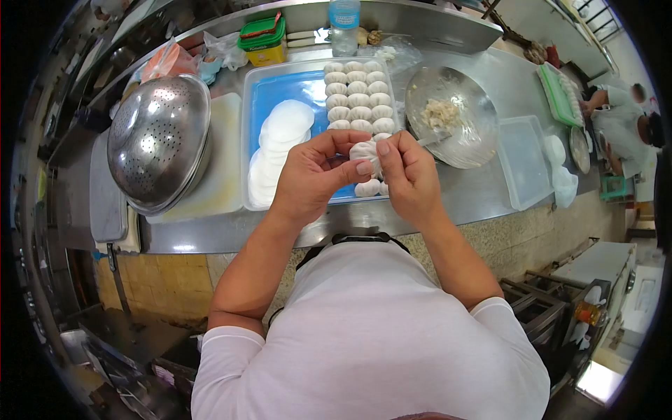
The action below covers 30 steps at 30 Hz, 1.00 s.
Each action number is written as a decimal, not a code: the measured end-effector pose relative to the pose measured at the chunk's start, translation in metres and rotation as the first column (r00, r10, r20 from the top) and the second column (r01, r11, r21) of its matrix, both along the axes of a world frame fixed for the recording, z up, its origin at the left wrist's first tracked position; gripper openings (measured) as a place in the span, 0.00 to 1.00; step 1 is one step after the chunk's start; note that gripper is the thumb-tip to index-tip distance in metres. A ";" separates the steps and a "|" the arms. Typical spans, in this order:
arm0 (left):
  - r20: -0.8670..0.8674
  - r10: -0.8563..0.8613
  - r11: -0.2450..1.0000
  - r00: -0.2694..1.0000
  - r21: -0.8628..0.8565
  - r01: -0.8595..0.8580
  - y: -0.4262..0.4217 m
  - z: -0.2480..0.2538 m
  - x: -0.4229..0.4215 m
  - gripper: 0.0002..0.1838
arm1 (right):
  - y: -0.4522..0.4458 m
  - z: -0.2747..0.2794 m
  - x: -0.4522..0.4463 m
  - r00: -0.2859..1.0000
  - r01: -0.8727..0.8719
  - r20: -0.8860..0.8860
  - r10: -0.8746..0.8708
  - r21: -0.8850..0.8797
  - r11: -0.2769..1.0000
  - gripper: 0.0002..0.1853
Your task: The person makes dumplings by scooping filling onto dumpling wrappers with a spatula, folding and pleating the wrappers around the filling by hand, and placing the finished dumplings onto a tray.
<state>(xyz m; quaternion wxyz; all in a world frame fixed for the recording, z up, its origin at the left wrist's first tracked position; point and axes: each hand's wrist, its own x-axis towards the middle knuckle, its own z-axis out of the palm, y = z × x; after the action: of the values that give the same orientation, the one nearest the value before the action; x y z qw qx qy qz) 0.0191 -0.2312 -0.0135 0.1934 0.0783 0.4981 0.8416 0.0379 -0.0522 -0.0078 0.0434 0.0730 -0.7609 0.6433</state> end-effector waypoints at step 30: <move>-0.386 -0.174 0.540 0.906 -0.807 -0.240 -0.042 -0.022 -0.022 0.16 | -0.007 -0.046 -0.080 0.934 0.111 -0.266 0.238 0.851 0.514 0.40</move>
<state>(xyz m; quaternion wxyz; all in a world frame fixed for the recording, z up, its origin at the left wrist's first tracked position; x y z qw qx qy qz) -0.0025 -0.2734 -0.0358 0.0781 0.1458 0.8702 0.4641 -0.0416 -0.0587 -0.0536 0.1120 0.2263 -0.9539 0.1625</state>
